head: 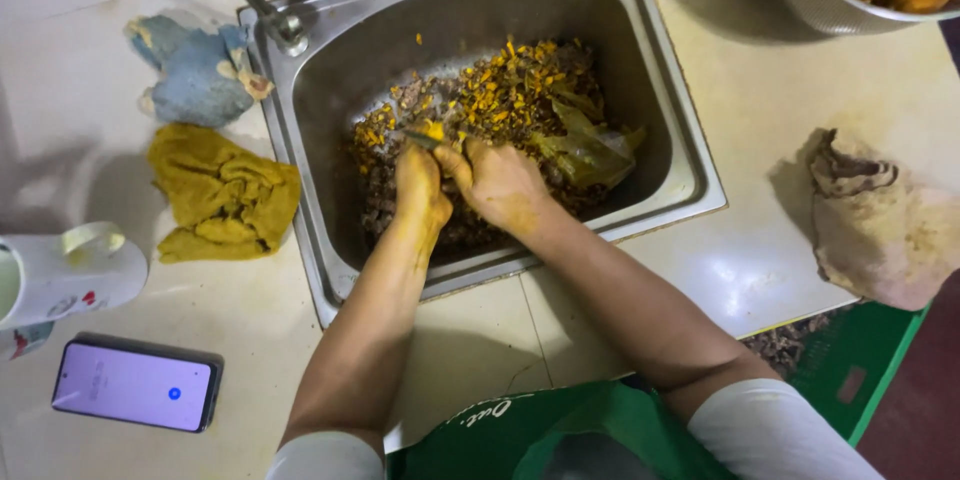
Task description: Mixing and scraping organic material in a sink using hands and a small knife
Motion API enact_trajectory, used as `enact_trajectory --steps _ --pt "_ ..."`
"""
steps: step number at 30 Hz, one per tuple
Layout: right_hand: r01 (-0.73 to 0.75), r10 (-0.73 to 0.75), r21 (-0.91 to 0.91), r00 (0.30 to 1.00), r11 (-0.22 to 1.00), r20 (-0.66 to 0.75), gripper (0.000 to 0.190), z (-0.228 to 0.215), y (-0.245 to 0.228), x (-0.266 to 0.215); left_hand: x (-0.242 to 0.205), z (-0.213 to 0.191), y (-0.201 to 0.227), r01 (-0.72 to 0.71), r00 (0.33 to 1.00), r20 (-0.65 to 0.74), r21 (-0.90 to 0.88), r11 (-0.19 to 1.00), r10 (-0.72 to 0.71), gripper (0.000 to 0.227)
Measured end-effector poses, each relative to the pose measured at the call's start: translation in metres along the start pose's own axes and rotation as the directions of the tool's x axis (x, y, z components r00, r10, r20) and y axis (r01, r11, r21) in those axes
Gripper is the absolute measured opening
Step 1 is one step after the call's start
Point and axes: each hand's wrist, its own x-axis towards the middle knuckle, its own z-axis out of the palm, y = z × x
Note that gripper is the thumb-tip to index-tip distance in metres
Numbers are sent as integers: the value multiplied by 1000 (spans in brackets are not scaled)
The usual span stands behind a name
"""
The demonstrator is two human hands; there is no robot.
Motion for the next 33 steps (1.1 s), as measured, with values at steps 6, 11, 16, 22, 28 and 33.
enact_trajectory --steps 6,11,16,22,28,33 --pt "-230 222 126 972 965 71 63 0 61 41 -37 20 -30 23 999 23 70 997 -25 37" --pt "-320 306 403 947 857 101 85 -7 74 27 -35 14 2 92 996 -2 -34 995 -92 40" --pt "-5 1 325 1000 946 11 54 -5 48 4 -25 1 5 75 997 -22 -130 989 -78 38" --pt "96 -96 26 995 995 11 59 -7 26 -6 36 -9 -2 -102 991 -100 -98 990 92 28" --pt "112 -112 -9 994 994 1 61 -2 17 -11 37 -8 0 -190 980 -72 -70 979 185 16" --pt "63 -62 2 998 998 -10 66 9 26 13 20 6 10 -336 917 -115 294 895 382 22"
